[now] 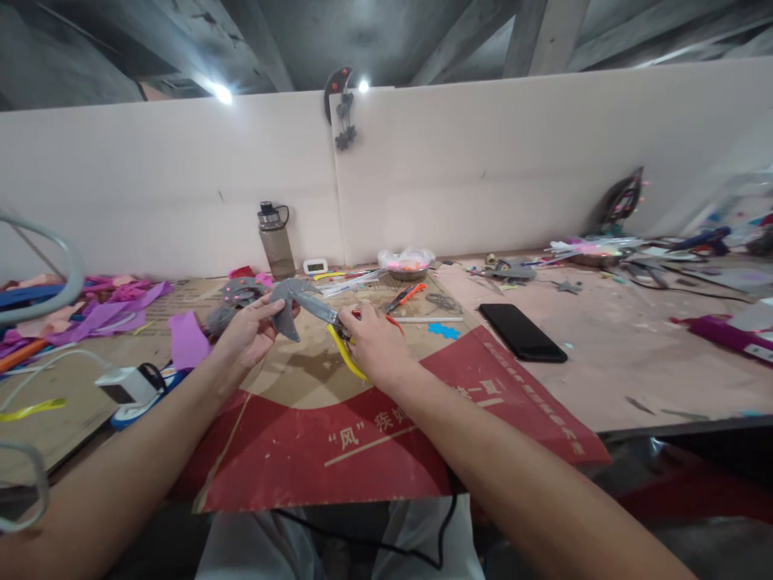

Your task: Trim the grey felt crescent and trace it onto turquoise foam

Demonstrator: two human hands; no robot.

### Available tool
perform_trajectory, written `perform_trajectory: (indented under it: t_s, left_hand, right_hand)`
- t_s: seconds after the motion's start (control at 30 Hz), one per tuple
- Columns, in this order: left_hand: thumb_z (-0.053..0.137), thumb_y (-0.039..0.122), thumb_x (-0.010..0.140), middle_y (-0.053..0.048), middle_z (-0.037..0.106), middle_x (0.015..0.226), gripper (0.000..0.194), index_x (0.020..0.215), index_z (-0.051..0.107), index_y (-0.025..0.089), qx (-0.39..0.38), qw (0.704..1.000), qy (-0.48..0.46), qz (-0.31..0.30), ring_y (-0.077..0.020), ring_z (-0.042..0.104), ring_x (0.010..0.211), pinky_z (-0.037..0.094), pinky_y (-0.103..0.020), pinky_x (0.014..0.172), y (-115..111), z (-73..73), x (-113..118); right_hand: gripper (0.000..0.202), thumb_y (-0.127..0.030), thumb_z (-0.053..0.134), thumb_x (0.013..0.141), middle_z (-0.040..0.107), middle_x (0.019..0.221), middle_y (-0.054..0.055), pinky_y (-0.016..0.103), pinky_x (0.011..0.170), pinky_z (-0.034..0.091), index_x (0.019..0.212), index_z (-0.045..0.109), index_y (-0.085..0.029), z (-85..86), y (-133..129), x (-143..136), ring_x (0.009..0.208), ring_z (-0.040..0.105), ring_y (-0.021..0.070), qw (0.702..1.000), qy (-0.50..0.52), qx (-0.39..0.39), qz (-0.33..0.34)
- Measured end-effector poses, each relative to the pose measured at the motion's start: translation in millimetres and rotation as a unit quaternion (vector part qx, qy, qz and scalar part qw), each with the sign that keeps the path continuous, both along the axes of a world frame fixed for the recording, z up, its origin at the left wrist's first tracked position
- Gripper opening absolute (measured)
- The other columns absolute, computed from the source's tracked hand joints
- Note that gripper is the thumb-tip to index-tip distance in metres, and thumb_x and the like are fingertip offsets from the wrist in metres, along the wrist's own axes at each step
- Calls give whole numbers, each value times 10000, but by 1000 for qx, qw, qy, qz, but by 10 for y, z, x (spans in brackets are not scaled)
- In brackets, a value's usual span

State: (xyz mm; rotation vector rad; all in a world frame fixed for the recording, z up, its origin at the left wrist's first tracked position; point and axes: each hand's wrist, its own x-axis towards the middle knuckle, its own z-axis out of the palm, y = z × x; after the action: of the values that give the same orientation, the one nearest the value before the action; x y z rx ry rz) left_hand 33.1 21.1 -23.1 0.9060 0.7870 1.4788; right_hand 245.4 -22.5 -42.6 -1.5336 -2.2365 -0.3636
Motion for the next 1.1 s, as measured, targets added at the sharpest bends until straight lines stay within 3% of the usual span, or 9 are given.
perform_trajectory:
  t_s: [0.4, 0.6, 0.73, 0.9, 1.1]
  left_hand:
    - [633, 19, 713, -65, 722, 766, 152, 829, 695, 95, -3, 1000, 6, 7, -142, 682, 667, 575, -229, 666, 18, -14, -7]
    - [609, 9, 739, -110, 733, 840, 164, 860, 699, 73, 5, 1000, 5, 0, -169, 700, 745, 585, -261, 725, 31, -33, -8]
    - [598, 1, 744, -126, 734, 858, 176, 874, 697, 68, 1, 1000, -1, 4, -172, 703, 775, 582, -267, 764, 18, -23, 4]
    - [599, -4, 740, -90, 732, 817, 165, 837, 697, 85, 7, 1000, -4, 17, -150, 696, 719, 586, -245, 723, 27, -24, 6]
    - [607, -1, 742, -72, 728, 787, 146, 818, 689, 93, 5, 1000, -7, 15, -135, 684, 670, 586, -229, 676, -5, -1, 24]
  right_hand:
    - [319, -178, 449, 907, 589, 1057, 119, 287, 738, 388, 1214, 531, -208, 15, -24, -20, 918, 550, 230, 999, -43, 31, -9]
    - [286, -173, 443, 890, 594, 1018, 90, 268, 655, 367, 1155, 540, -224, -13, 11, 7, 807, 563, 189, 999, 39, -28, 16]
    - [285, -184, 486, 870, 568, 1006, 88, 262, 671, 367, 1145, 548, -227, -45, 56, 29, 830, 550, 186, 997, 72, -24, 22]
    - [283, -231, 486, 898, 544, 1032, 106, 267, 693, 379, 1172, 557, -228, -33, 46, 9, 852, 540, 193, 998, 54, -13, 17]
    - [310, -167, 465, 887, 546, 1026, 118, 270, 707, 379, 1178, 558, -213, -3, 8, -16, 860, 534, 200, 1000, 19, -2, 2]
